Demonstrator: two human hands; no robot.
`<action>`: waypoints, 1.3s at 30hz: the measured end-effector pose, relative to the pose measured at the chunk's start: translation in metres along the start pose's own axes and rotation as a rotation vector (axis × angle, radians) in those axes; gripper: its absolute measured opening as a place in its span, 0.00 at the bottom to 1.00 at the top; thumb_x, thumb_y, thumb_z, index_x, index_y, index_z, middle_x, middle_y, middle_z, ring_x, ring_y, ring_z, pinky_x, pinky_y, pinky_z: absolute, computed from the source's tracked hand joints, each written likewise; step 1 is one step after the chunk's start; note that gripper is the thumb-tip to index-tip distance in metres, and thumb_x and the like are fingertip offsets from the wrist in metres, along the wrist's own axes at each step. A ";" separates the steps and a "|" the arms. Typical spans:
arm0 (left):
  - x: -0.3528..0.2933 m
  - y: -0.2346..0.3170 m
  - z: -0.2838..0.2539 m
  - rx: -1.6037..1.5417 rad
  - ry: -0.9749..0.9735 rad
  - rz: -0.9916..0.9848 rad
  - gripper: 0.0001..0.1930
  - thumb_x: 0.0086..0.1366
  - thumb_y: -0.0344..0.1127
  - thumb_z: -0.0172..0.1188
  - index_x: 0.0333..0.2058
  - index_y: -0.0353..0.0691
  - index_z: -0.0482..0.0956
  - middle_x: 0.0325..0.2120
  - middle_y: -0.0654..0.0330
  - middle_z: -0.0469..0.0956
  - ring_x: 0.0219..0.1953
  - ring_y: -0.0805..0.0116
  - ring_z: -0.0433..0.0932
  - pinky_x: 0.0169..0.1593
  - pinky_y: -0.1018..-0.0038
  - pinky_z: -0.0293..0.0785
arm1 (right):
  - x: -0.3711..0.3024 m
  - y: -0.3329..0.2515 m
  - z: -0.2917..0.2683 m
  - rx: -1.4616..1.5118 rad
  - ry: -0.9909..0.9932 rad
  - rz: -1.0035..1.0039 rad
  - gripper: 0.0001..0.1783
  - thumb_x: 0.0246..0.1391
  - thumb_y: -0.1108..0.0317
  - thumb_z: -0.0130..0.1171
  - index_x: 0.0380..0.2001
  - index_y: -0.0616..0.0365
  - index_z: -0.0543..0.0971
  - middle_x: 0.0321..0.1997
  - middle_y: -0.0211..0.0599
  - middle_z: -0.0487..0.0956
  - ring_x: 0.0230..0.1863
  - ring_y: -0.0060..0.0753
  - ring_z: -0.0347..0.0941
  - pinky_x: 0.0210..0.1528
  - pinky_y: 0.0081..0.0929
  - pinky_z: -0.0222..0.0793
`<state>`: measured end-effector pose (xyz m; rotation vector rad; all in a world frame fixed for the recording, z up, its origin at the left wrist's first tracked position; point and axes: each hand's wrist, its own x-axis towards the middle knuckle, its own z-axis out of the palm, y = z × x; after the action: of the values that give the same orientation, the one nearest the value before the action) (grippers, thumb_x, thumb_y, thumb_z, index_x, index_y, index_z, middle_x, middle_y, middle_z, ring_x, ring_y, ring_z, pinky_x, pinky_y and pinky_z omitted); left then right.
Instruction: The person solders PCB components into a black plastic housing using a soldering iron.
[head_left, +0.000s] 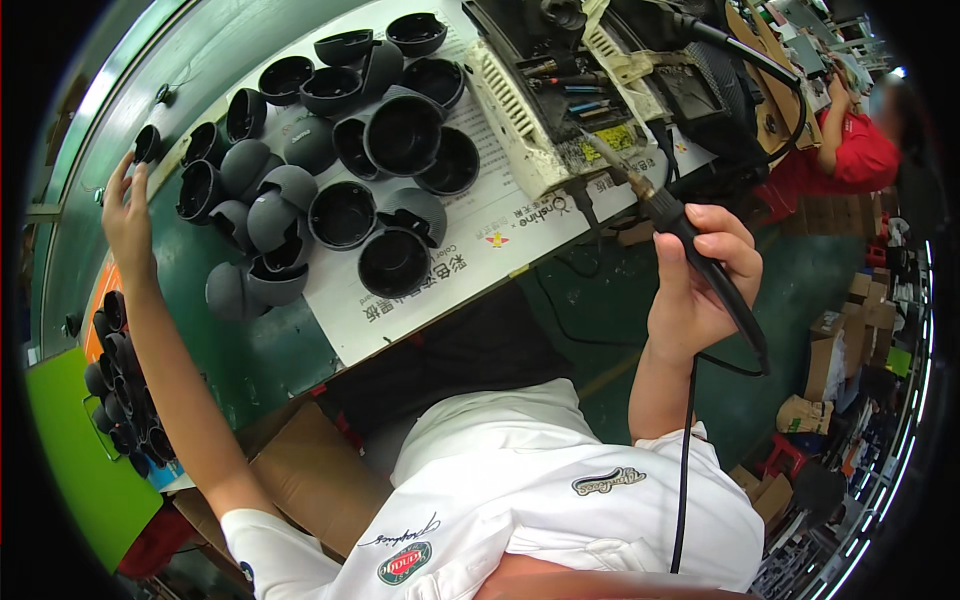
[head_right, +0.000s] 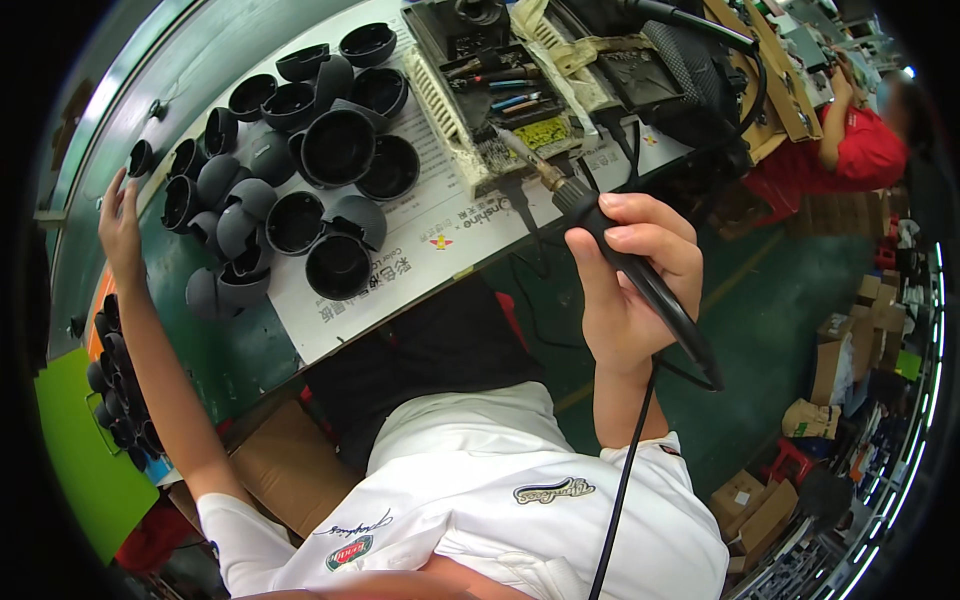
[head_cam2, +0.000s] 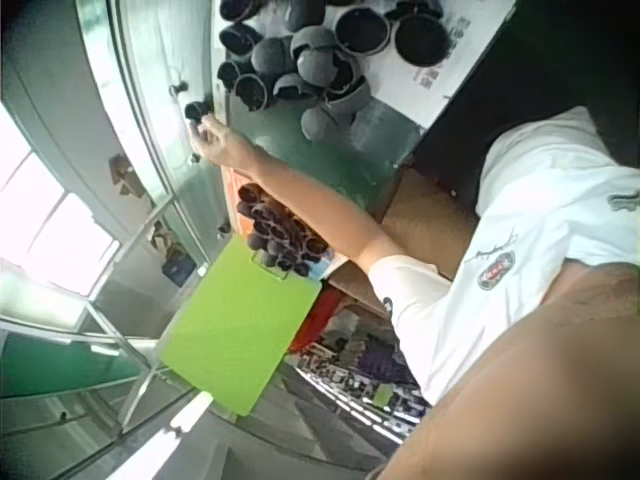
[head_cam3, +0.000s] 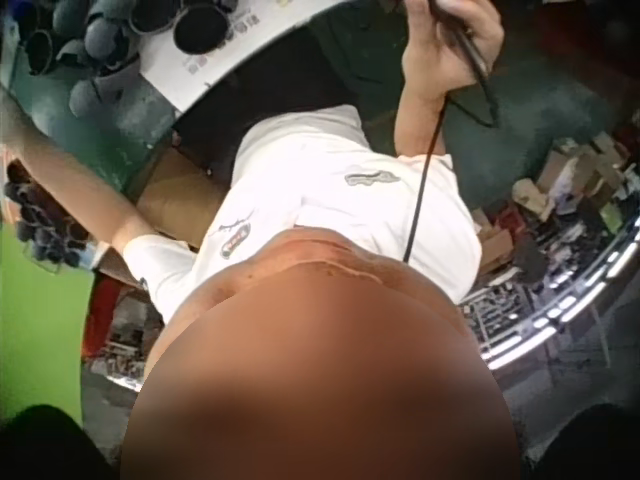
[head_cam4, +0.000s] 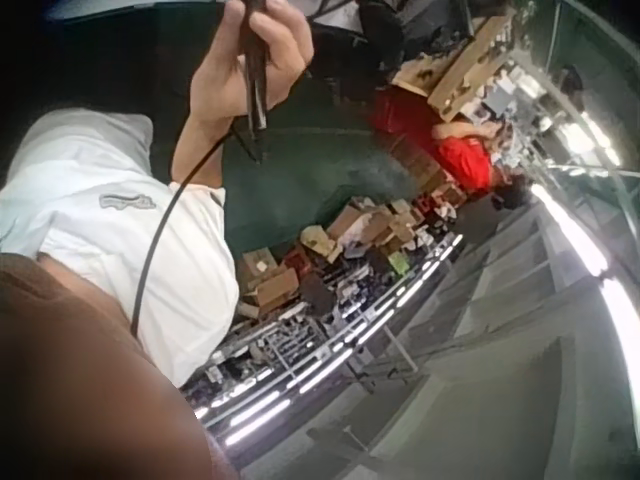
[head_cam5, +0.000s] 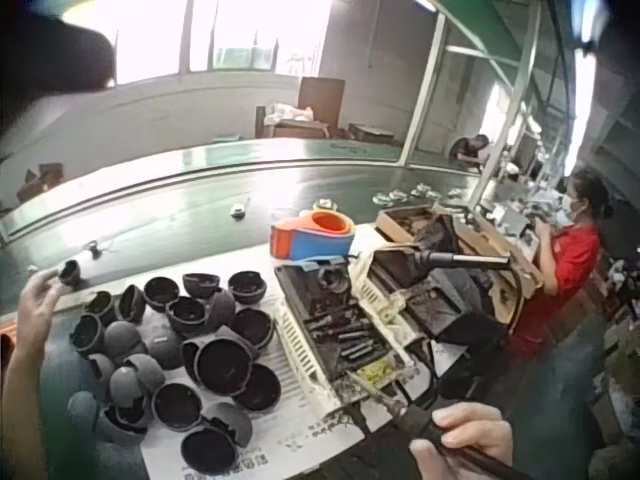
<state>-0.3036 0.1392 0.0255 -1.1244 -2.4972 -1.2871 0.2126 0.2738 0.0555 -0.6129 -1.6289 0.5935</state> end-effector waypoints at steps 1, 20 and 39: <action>-0.015 0.014 -0.007 -0.170 -0.001 -0.040 0.19 0.63 0.40 0.54 0.49 0.36 0.74 0.46 0.55 0.74 0.48 0.67 0.72 0.51 0.74 0.66 | 0.001 0.002 0.000 -0.061 -0.029 -0.043 0.16 0.42 0.78 0.68 0.32 0.59 0.70 0.39 0.43 0.75 0.37 0.29 0.73 0.42 0.21 0.70; -0.195 0.089 -0.011 0.116 0.192 -0.004 0.22 0.56 0.44 0.63 0.45 0.36 0.75 0.41 0.53 0.75 0.44 0.60 0.72 0.47 0.70 0.68 | -0.003 0.015 -0.009 0.197 0.237 0.264 0.10 0.55 0.67 0.58 0.29 0.62 0.71 0.27 0.39 0.74 0.20 0.25 0.67 0.22 0.18 0.64; -0.267 0.100 -0.043 0.022 0.056 -0.004 0.26 0.52 0.24 0.59 0.52 0.33 0.69 0.47 0.50 0.72 0.52 0.51 0.69 0.55 0.66 0.65 | -0.078 -0.042 0.085 0.669 -0.320 0.551 0.15 0.52 0.68 0.61 0.36 0.60 0.67 0.35 0.44 0.71 0.27 0.28 0.70 0.23 0.21 0.71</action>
<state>-0.0548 -0.0064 0.0086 -1.0645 -2.4687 -1.2714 0.1356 0.1862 0.0163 -0.4678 -1.4111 1.6283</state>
